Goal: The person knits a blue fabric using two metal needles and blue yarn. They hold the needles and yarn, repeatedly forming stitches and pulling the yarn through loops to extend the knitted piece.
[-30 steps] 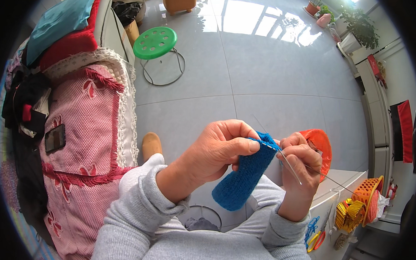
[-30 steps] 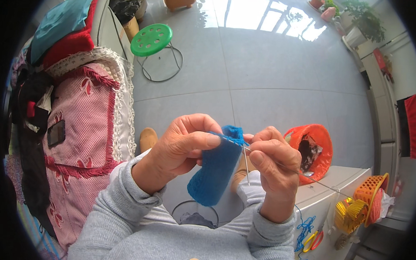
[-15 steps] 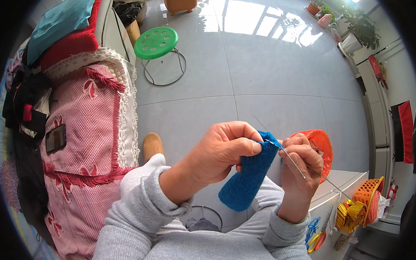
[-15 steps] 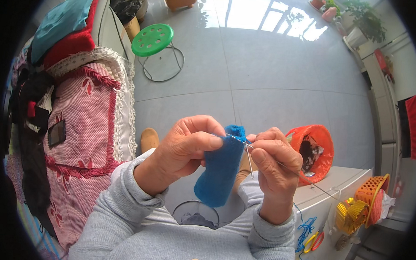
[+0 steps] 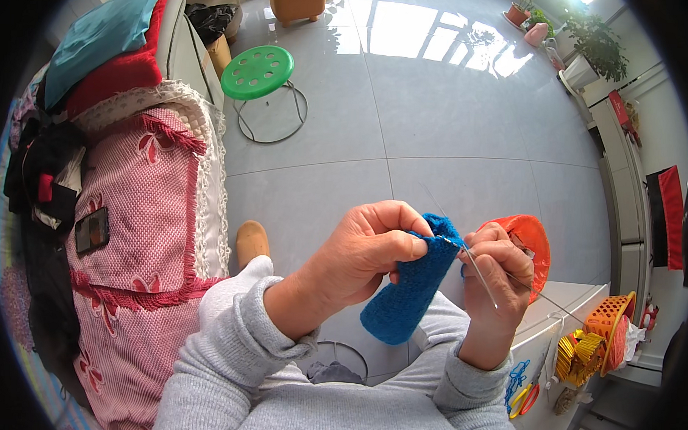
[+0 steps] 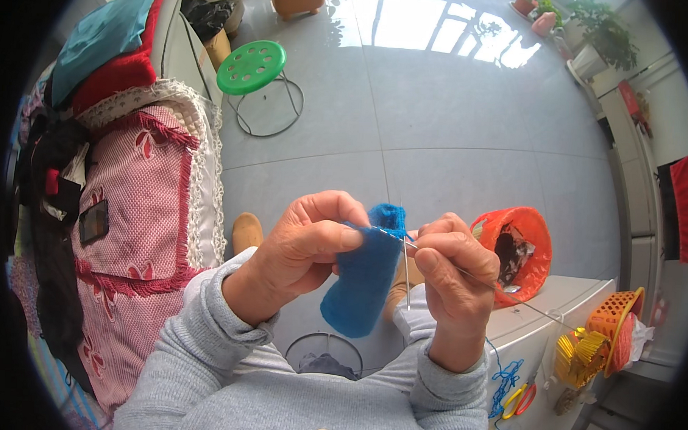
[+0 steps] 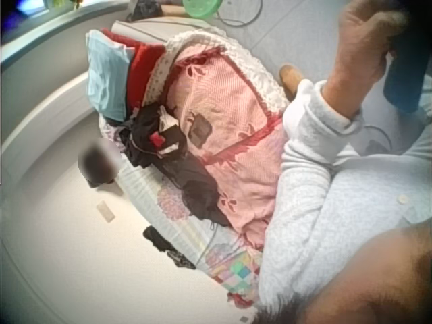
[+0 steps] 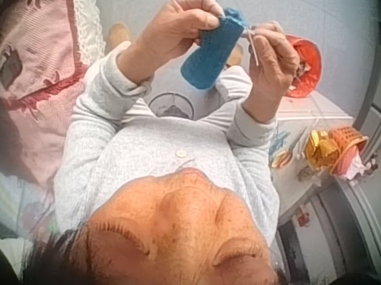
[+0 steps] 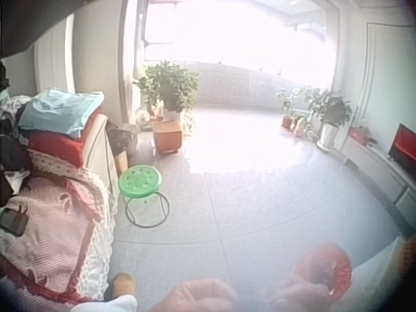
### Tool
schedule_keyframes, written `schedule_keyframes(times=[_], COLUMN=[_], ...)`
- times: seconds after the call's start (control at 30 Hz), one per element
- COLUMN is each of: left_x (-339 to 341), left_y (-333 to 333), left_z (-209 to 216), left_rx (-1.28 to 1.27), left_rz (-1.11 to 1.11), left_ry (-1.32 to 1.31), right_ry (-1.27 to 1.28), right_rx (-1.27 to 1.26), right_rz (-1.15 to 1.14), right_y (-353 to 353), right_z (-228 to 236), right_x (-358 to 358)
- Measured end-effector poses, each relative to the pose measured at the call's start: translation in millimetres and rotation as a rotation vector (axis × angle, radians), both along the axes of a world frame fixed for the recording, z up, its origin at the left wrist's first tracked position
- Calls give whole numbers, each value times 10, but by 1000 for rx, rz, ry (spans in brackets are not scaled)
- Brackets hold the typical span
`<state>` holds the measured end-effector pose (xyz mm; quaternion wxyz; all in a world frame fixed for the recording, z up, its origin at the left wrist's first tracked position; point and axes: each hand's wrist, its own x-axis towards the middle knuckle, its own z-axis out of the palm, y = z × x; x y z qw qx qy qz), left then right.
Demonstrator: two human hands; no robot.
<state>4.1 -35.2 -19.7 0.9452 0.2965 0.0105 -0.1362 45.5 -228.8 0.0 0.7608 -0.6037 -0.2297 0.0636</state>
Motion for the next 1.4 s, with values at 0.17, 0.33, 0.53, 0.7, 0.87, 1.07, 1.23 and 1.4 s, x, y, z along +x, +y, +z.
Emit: schedule_keyframes(times=[0.17, 0.33, 0.53, 0.7, 0.87, 1.07, 1.23, 1.4], left_x=[-5, -2, -3, 12, 14, 11, 16, 13], left_y=[30, 40, 44, 30, 25, 26, 23, 26], left_z=[12, 26, 53, 56, 36, 23, 30, 27], left_rx=[23, 73, 107, 167, 191, 134, 97, 104], left_rz=[-15, -16, -3, 20, 25, 15, -17, -7], left_ry=[16, 21, 25, 14, 5, 11, 15, 2], right_ry=[-19, -61, -98, -89, -124, -141, -44, -33], right_rx=[-29, -59, -62, -64, -105, -131, -46, -11], right_rz=[51, 76, 90, 95, 69, 15, 0, -12], right_y=[-44, -72, -83, -77, -53, -23, -6, 6], right_z=[14, 17, 7, -7, 10, 39, -5, -44], right_x=[30, 57, 60, 56, 45, 12, 22, 13])
